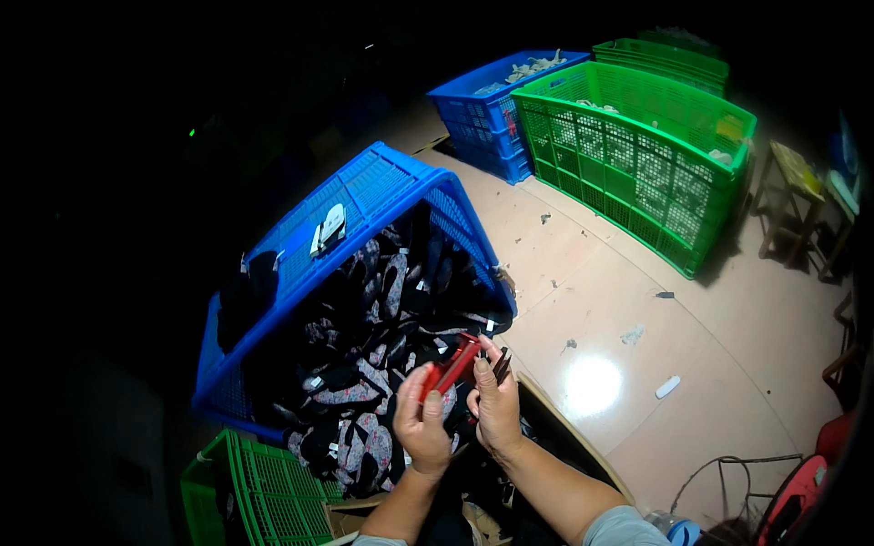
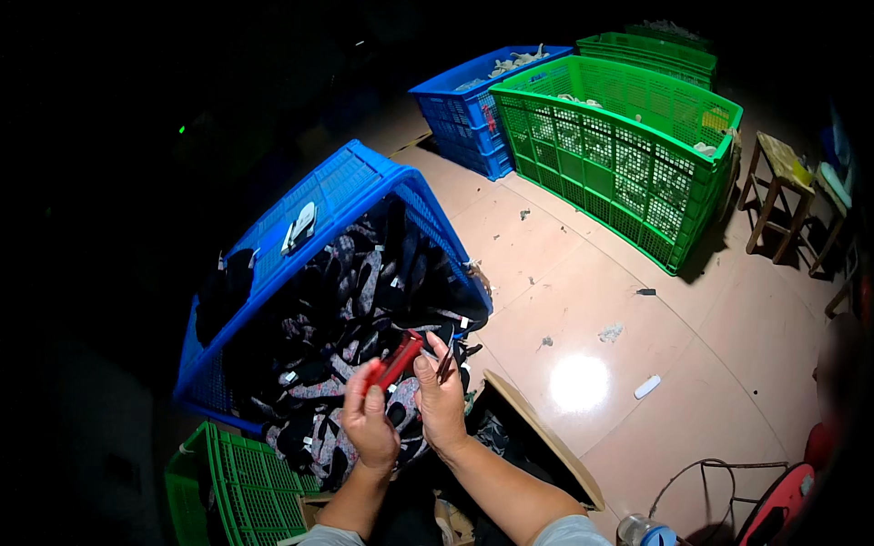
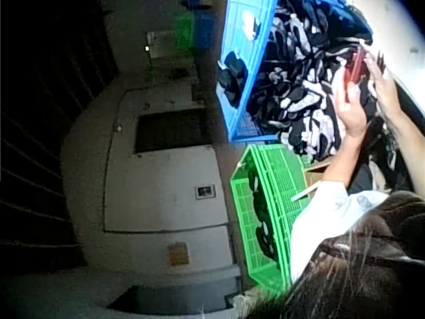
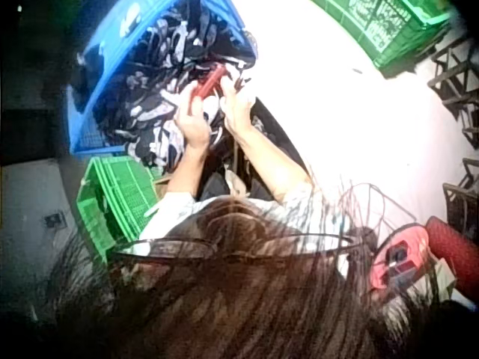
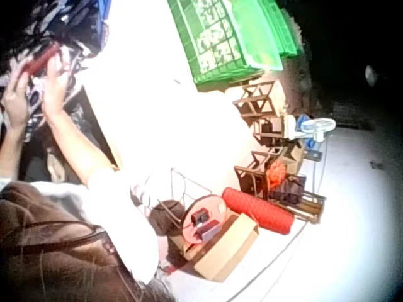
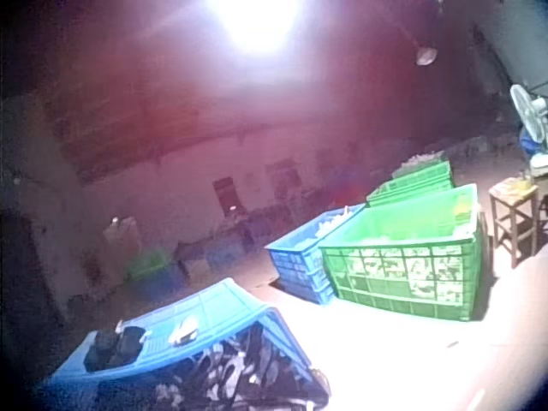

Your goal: The person sits on the floor and repeatedly picks up patterned slippers from a blue crate. They inspect the slippers by hand, turning them over and checking the soles and straps, then place them into a cardboard box. The person also uses a handheld device to scan or record information during the process.

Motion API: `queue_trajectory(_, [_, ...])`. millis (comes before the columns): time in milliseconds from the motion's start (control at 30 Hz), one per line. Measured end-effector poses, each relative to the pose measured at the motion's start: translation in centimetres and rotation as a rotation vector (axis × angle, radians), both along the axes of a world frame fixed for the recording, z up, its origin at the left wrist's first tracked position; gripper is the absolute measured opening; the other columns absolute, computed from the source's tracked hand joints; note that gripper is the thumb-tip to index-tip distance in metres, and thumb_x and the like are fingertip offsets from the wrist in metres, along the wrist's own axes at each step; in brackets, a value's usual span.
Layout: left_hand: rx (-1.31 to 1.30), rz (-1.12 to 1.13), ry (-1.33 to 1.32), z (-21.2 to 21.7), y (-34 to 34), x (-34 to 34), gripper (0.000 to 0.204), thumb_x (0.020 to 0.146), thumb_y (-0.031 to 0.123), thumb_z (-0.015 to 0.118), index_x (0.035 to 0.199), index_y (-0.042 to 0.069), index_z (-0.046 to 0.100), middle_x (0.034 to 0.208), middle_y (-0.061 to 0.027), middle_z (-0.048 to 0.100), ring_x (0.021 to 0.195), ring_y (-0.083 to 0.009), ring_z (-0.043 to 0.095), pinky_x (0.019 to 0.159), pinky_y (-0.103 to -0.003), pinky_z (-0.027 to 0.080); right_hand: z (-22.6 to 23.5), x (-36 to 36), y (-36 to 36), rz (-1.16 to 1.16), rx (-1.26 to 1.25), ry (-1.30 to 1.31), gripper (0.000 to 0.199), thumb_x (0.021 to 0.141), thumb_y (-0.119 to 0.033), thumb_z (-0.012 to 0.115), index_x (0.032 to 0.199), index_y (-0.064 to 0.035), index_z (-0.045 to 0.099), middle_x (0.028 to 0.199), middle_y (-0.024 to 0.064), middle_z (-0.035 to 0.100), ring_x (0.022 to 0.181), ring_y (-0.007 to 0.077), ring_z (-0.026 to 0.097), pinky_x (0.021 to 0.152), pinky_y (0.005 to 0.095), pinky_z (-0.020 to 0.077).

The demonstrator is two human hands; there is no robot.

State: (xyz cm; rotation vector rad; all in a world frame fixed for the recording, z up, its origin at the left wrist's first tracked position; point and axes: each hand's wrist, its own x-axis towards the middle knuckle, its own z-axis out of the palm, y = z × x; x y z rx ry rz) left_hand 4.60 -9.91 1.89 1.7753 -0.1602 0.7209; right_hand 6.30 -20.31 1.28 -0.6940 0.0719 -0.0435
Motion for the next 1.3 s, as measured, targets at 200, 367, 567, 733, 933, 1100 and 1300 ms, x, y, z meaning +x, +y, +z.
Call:
queue_trajectory(200, [0.028,-0.139,0.049,-1.1,0.6,-1.8,0.031,0.090,0.005,0.059,0.119,-0.007,0.062,0.124,-0.0174,0.060,0.114,-0.0255,0.058,0.101,-0.035,0.044,-1.8,-0.2,1.4,-0.039,-0.082,0.002,0.042,0.098,-0.037,0.059,0.127,-0.0079,0.051,0.105,0.0038,0.064,0.071,0.0046,0.055,0.054,0.0167,0.0400])
queue_trajectory(367, [-0.573,-0.363,0.364,-1.2,2.9,-2.3,0.036,0.087,0.000,0.060,0.122,-0.005,0.060,0.124,-0.0141,0.061,0.114,-0.0198,0.058,0.103,-0.032,0.044,-2.4,-0.4,1.1,0.055,-0.241,0.040,0.051,0.099,-0.029,0.060,0.138,0.0013,0.047,0.116,0.0045,0.058,0.105,0.0109,0.053,0.096,0.0258,0.0418])
queue_trajectory(567, [-0.223,-0.250,0.245,-1.7,5.8,-2.8,0.033,0.090,0.004,0.066,0.121,-0.006,0.059,0.117,-0.0128,0.062,0.104,-0.0168,0.063,0.090,-0.027,0.052,-2.1,-0.3,3.2,0.124,-0.334,0.077,0.032,0.103,-0.031,0.051,0.120,-0.0048,0.057,0.096,-0.0009,0.061,0.083,0.0063,0.058,0.076,0.0221,0.0487])
queue_trajectory(733, [-0.003,0.199,0.128,-2.6,9.8,-1.6,0.016,0.096,0.013,0.060,0.092,-0.001,0.068,0.078,-0.0022,0.065,0.059,-0.0046,0.055,0.055,-0.018,0.042,-3.2,-0.8,5.3,0.406,-0.340,0.211,0.035,0.103,-0.037,0.048,0.115,-0.0051,0.057,0.089,0.0034,0.065,0.075,0.0089,0.061,0.067,0.0222,0.0500])
queue_trajectory(933, [-0.248,0.360,0.094,-2.4,12.8,-0.7,0.027,0.099,0.025,0.060,0.095,0.000,0.069,0.074,0.0001,0.062,0.062,-0.0043,0.049,0.056,-0.021,0.039,-1.9,-2.4,6.7,0.691,-0.295,0.369,0.042,0.103,-0.042,0.043,0.122,-0.0062,0.054,0.092,0.0108,0.069,0.073,0.0143,0.066,0.060,0.0247,0.0534])
queue_trajectory(1100, [-0.588,0.282,0.099,-2.6,12.6,-0.2,0.026,0.099,0.024,0.061,0.101,-0.001,0.068,0.071,0.0039,0.059,0.051,0.0005,0.037,0.045,-0.017,0.027,-2.5,-2.2,6.7,0.736,-0.172,0.382,0.043,0.102,-0.045,0.043,0.124,-0.0085,0.051,0.091,0.0134,0.069,0.073,0.0168,0.067,0.058,0.0265,0.0544])
queue_trajectory(1300, [-0.508,0.276,0.128,-3.4,12.7,0.0,0.024,0.098,0.020,0.061,0.105,-0.002,0.070,0.091,-0.0045,0.072,0.082,-0.0075,0.062,0.076,-0.021,0.049,-3.2,-1.9,6.4,0.742,-0.158,0.374,0.049,0.100,-0.048,0.046,0.128,-0.0081,0.050,0.091,0.0145,0.069,0.074,0.0185,0.068,0.059,0.0275,0.0548])
